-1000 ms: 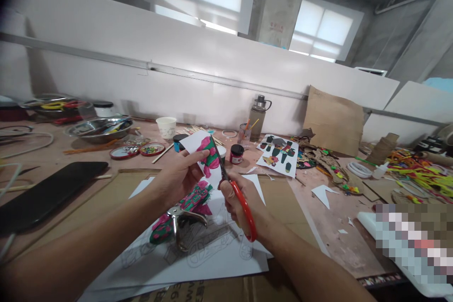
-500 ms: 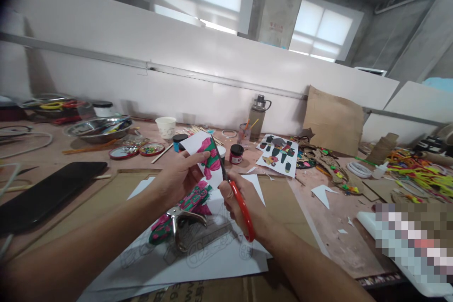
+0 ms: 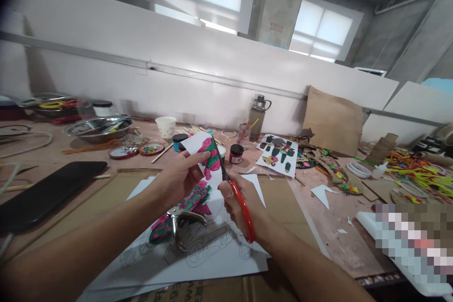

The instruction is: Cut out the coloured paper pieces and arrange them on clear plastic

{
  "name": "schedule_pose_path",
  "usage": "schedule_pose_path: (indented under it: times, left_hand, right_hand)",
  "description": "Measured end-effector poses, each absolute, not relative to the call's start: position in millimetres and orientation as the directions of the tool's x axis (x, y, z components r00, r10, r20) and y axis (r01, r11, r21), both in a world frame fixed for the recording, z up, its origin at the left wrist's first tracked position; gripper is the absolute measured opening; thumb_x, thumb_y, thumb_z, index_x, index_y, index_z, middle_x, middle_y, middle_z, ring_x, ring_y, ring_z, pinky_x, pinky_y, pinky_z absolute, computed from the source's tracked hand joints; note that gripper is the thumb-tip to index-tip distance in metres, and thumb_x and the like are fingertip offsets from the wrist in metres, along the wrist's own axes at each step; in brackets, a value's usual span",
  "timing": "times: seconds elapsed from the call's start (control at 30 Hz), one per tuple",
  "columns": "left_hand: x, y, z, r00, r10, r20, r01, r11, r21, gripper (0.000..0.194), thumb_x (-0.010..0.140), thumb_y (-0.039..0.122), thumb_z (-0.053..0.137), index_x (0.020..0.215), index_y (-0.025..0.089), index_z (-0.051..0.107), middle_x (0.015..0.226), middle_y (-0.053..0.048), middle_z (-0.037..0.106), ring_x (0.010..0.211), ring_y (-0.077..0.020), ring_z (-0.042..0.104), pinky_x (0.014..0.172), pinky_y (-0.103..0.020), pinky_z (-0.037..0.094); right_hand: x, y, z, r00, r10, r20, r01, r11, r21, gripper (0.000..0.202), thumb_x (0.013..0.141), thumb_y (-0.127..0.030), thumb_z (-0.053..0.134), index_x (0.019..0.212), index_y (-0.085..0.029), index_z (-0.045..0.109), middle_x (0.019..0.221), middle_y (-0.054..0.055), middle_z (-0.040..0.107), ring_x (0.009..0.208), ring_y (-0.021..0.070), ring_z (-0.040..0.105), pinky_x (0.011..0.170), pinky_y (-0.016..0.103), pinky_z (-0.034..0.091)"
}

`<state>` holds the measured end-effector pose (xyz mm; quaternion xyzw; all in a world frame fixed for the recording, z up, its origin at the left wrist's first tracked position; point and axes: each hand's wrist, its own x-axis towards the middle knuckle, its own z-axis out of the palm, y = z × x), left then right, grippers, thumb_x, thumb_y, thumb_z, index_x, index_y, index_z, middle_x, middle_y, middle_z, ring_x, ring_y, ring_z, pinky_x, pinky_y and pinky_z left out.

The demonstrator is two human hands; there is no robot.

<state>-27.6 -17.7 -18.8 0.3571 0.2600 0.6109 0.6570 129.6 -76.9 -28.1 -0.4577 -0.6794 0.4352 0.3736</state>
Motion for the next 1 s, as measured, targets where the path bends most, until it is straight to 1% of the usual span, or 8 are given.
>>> schedule_pose_path:
  times: [0.13, 0.27, 0.37, 0.53, 0.7, 0.8, 0.9, 1.0]
  left_hand:
    - [-27.4, -16.4, -19.7, 0.125, 0.985, 0.117, -0.635, -0.010, 0.772, 0.014, 0.064, 0.011, 0.080, 0.071, 0.013, 0.069, 0.064, -0.001, 0.069, 0.046, -0.0087, 0.057, 0.040, -0.018, 0.046]
    - [-27.8, -16.5, -19.6, 0.146, 0.978, 0.148, -0.635, -0.022, 0.772, 0.014, 0.064, 0.013, 0.081, 0.067, 0.013, 0.067, 0.054, 0.002, 0.063, 0.045, -0.0089, 0.056, 0.040, -0.018, 0.046]
    - [-28.3, -16.6, -20.3, 0.150, 0.976, 0.158, -0.624, -0.031, 0.781, 0.013, 0.065, 0.014, 0.080, 0.068, 0.014, 0.068, 0.052, 0.002, 0.062, 0.043, -0.0088, 0.054, 0.040, -0.018, 0.045]
    - [-28.8, -16.4, -21.5, 0.127, 0.985, 0.114, -0.592, -0.017, 0.806, 0.012, 0.066, 0.012, 0.077, 0.073, 0.014, 0.068, 0.045, 0.004, 0.057, 0.039, -0.0092, 0.051, 0.042, -0.019, 0.046]
    - [-29.3, -16.1, -20.5, 0.093, 0.994, 0.058, -0.578, 0.006, 0.816, 0.010, 0.068, 0.012, 0.074, 0.075, 0.014, 0.067, 0.054, 0.001, 0.064, 0.042, -0.0105, 0.055, 0.041, -0.020, 0.045]
    - [-29.3, -16.2, -20.3, 0.060, 0.997, 0.054, -0.576, -0.009, 0.818, 0.010, 0.070, 0.015, 0.075, 0.076, 0.014, 0.067, 0.057, 0.000, 0.066, 0.042, -0.0103, 0.055, 0.041, -0.020, 0.045]
    - [-29.2, -17.8, -20.5, 0.089, 0.994, 0.061, -0.548, -0.002, 0.837, 0.011, 0.070, 0.017, 0.077, 0.076, 0.014, 0.068, 0.058, -0.001, 0.067, 0.045, -0.0118, 0.058, 0.043, -0.021, 0.047]
    - [-28.8, -20.1, -20.8, 0.111, 0.991, 0.075, -0.548, -0.002, 0.836, 0.016, 0.067, 0.020, 0.081, 0.073, 0.014, 0.067, 0.060, -0.002, 0.068, 0.049, -0.0125, 0.059, 0.044, -0.021, 0.048]
  right_hand:
    - [128.6, -77.4, -26.2, -0.303, 0.947, 0.103, 0.290, 0.195, -0.937, 0.053, 0.083, -0.077, 0.044, 0.080, -0.024, 0.036, 0.053, -0.008, 0.034, 0.043, 0.0084, 0.032, 0.043, 0.022, 0.025]
    - [127.9, -78.5, -25.9, -0.274, 0.953, 0.126, 0.290, 0.207, -0.934, 0.052, 0.085, -0.075, 0.044, 0.079, -0.024, 0.036, 0.052, -0.008, 0.034, 0.042, 0.0084, 0.033, 0.041, 0.021, 0.025]
    - [128.3, -78.1, -28.2, -0.285, 0.951, 0.122, 0.264, 0.200, -0.943, 0.053, 0.084, -0.075, 0.047, 0.077, -0.024, 0.035, 0.050, -0.009, 0.034, 0.039, 0.0076, 0.032, 0.038, 0.020, 0.024]
    - [129.8, -72.9, -41.5, -0.295, 0.951, 0.091, 0.173, 0.147, -0.974, 0.054, 0.084, -0.075, 0.051, 0.081, -0.023, 0.038, 0.053, -0.010, 0.034, 0.036, 0.0051, 0.028, 0.034, 0.018, 0.021]
    - [130.0, -69.5, -49.6, -0.302, 0.952, 0.053, 0.094, 0.085, -0.992, 0.054, 0.085, -0.074, 0.055, 0.082, -0.023, 0.039, 0.058, -0.010, 0.033, 0.040, 0.0039, 0.027, 0.035, 0.017, 0.021]
    - [129.9, -71.4, -46.6, -0.310, 0.948, 0.069, 0.129, 0.114, -0.985, 0.055, 0.085, -0.077, 0.052, 0.083, -0.023, 0.039, 0.060, -0.009, 0.035, 0.040, 0.0041, 0.027, 0.035, 0.017, 0.021]
    - [130.0, -74.7, -40.9, -0.317, 0.945, 0.082, 0.225, 0.159, -0.961, 0.058, 0.085, -0.082, 0.042, 0.082, -0.024, 0.037, 0.054, -0.010, 0.032, 0.038, 0.0060, 0.030, 0.036, 0.020, 0.023]
    - [130.1, -76.1, -37.2, -0.317, 0.942, 0.107, 0.284, 0.202, -0.937, 0.060, 0.086, -0.083, 0.034, 0.083, -0.024, 0.037, 0.052, -0.009, 0.034, 0.039, 0.0075, 0.033, 0.038, 0.021, 0.025]
